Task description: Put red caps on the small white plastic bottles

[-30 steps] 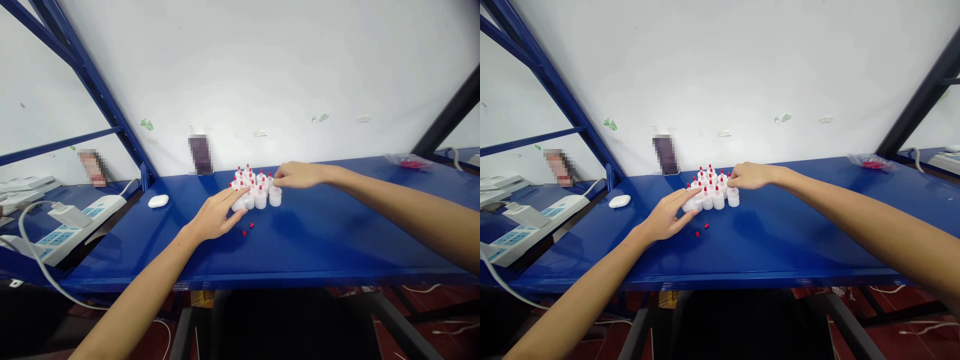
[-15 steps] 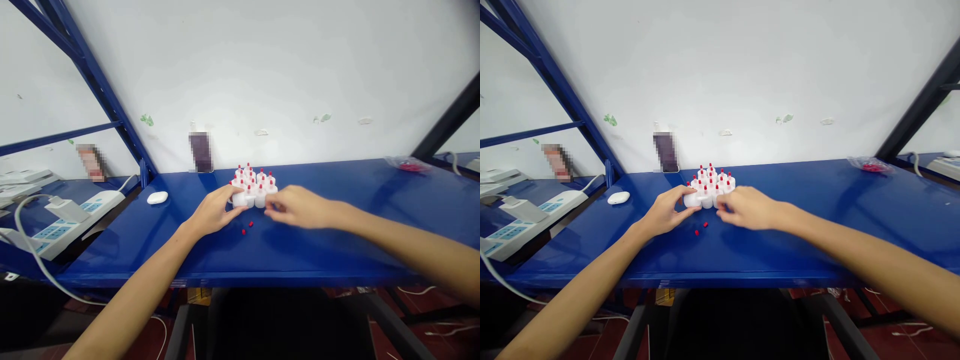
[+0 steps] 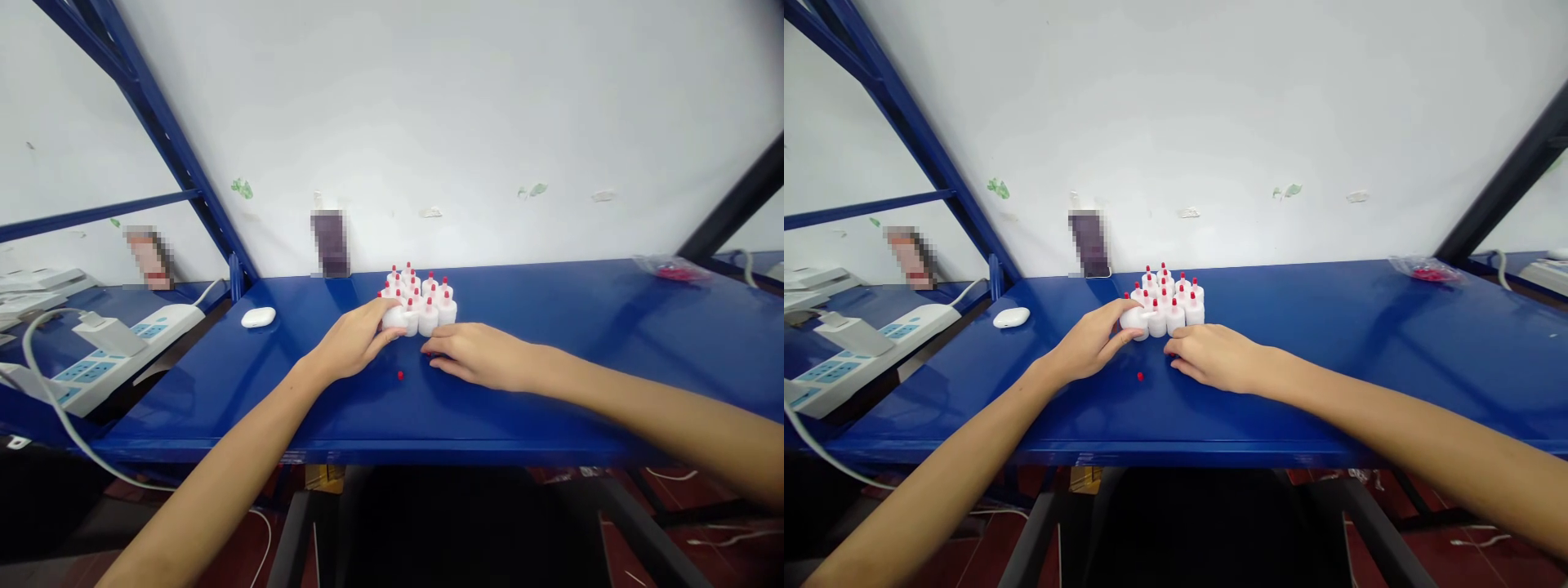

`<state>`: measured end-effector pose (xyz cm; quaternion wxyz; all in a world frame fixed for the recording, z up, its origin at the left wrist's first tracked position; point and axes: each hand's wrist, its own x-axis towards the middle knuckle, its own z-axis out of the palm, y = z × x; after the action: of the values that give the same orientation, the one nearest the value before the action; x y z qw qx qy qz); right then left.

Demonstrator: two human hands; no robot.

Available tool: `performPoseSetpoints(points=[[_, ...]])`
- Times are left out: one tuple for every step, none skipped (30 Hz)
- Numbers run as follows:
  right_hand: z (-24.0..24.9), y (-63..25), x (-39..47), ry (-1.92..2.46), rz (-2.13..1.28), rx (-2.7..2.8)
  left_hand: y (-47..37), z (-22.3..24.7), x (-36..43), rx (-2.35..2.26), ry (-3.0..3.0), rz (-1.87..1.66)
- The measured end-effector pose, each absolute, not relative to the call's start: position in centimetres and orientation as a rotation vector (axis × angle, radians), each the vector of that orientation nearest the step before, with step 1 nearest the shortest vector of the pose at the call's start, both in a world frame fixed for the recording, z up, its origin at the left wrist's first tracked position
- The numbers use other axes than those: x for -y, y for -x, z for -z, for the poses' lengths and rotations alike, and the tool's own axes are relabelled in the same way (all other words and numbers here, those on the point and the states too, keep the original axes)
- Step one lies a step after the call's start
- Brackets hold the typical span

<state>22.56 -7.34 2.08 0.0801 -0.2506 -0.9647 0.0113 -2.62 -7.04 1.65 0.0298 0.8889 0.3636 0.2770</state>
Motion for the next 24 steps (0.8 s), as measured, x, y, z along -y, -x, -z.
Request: performPoseSetpoints(points=[[-2.0, -22.7, 7.3, 0.742, -0.039, 2.886, 2.6, -1.6, 7.1, -1.113, -2.742, -0.856], [-1.9, -22.8, 7.2, 0.738, -0.043, 2.891, 2.5, -1.6, 7.2, -1.1, -2.741, -0.873], [-1.9, -22.8, 7.2, 0.736, -0.05, 2.898, 2.5, -1.6, 7.2, -1.085, -2.74, -0.908], [-1.9, -22.7, 7.1, 0.736, -0.061, 2.901, 2.5, -1.6, 7.3, -1.068, -2.74, -0.951], [-1.9, -22.6, 7.1, 0.735, -0.075, 2.9, 2.5, -1.6, 7.3, -1.051, -2.74, -0.994], [-1.9, -22.6, 7.1, 0.732, -0.091, 2.892, 2.5, -1.6, 7.3, -1.037, -2.744, -1.028], [-2.0, -22.5, 7.0, 0.734, -0.108, 2.876, 2.5, -1.6, 7.3, -1.028, -2.751, -1.041], [-1.9, -22.5, 7.0, 0.747, -0.122, 2.852, 2.5, -1.6, 7.3, -1.023, -2.762, -1.036], [-1.9, -22.4, 6.9, 0.774, -0.126, 2.825, 2.5, -1.6, 7.3, -1.023, -2.774, -1.019], [-1.8, -22.4, 6.8, 0.809, -0.119, 2.803, 2.5, -1.6, 7.3, -1.024, -2.786, -0.999], [-1.7, -22.3, 6.8, 0.847, -0.098, 2.789, 2.5, -1.6, 7.3, -1.028, -2.796, -0.98], [-1.6, -22.3, 6.7, 0.883, -0.064, 2.787, 2.5, -1.7, 7.3, -1.032, -2.805, -0.965], [-1.5, -22.2, 6.6, 0.911, -0.022, 2.794, 2.5, -1.7, 7.3, -1.034, -2.811, -0.956], [-1.4, -22.2, 6.6, 0.93, 0.018, 2.805, 2.5, -1.7, 7.3, -1.035, -2.814, -0.95], [-1.3, -22.1, 6.5, 0.936, 0.046, 2.818, 2.4, -1.8, 7.4, -1.035, -2.817, -0.942], [-1.2, -22.1, 6.5, 0.933, 0.057, 2.826, 2.4, -1.8, 7.4, -1.034, -2.818, -0.935], [-1.2, -22.1, 6.5, 0.923, 0.047, 2.828, 2.3, -1.8, 7.4, -1.032, -2.818, -0.928], [-1.3, -22.1, 6.5, 0.908, 0.015, 2.821, 2.3, -1.8, 7.5, -1.029, -2.817, -0.917], [-1.4, -22.1, 6.6, 0.895, -0.036, 2.794, 2.3, -1.8, 7.5, -1.026, -2.819, -0.901], [-1.6, -22.2, 6.7, 0.889, -0.105, 2.74, 2.2, -1.9, 7.6, -1.021, -2.824, -0.882], [-1.8, -22.2, 6.9, 0.895, -0.189, 2.656, 2.2, -1.9, 7.6, -1.015, -2.83, -0.861], [-2.1, -22.2, 7.1, 0.905, -0.29, 2.548, 2.2, -1.9, 7.7, -1.006, -2.839, -0.843], [-2.3, -22.2, 7.2, 0.909, -0.398, 2.431, 2.2, -1.9, 7.7, -0.994, -2.846, -0.828], [-2.6, -22.2, 7.4, 0.904, -0.502, 2.32, 2.2, -1.9, 7.7, -0.979, -2.85, -0.819]])
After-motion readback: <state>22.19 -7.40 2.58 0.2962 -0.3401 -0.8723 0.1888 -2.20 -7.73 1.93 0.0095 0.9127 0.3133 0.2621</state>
